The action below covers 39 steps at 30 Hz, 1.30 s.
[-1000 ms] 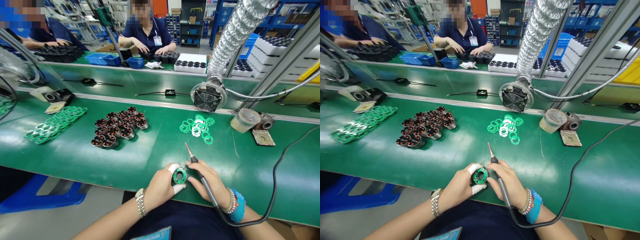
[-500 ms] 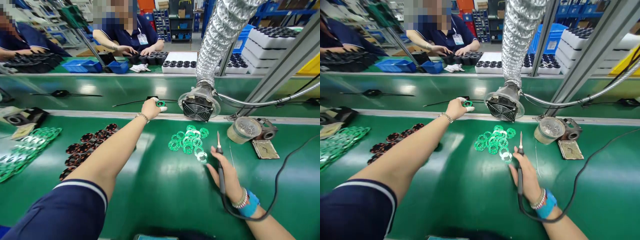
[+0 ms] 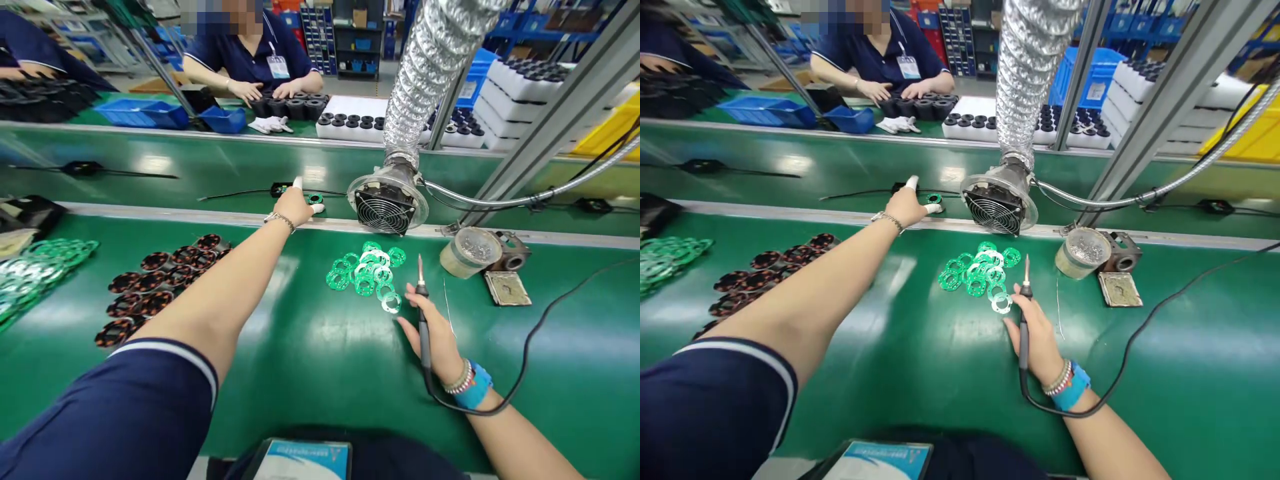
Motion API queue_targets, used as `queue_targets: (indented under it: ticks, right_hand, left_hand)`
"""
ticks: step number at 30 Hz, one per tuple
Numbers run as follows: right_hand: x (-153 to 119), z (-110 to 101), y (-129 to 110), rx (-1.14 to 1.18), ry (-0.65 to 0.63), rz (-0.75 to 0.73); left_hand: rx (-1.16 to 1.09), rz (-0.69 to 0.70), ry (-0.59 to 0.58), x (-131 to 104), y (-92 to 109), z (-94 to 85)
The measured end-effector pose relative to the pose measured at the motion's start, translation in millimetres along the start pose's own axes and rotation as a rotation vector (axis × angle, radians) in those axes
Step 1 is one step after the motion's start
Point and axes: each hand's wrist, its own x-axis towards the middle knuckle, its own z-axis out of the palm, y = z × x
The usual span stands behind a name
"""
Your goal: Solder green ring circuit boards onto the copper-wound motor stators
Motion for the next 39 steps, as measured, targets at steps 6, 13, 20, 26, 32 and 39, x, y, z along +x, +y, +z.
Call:
queue_targets:
  ticks: [6, 13, 20, 26, 32, 39]
  right_hand:
    - [6.6, 17.5, 6.1, -0.046, -0.055, -0.063]
    - [12.5, 29.3, 15.4, -0.058, 0.006, -0.180]
    - [-18.4, 29.4, -34.0, 0.061, -0.189, -0.309]
    - [-52.5, 27.9, -66.6, 0.121, -0.351, -0.254]
    - [-61.5, 28.9, -72.2, 0.133, -0.353, -0.224]
    - [-56.3, 24.1, -86.3, 0.135, -0.228, -0.259]
  left_hand:
    - [0.069, 0.182, 0.143, -113.9, -66.0, -63.6]
    - [0.132, 0.097, 0.054, -203.2, -135.3, -77.0]
    - [0.069, 0.111, 0.079, -182.4, -114.4, -55.5]
    - [-0.050, 0.308, -0.131, -218.0, -79.0, -50.8]
    - [-0.288, 0.536, -0.321, -318.3, -29.6, -39.4]
    - [-0.460, 0.394, -0.343, -340.5, -73.5, -38.3]
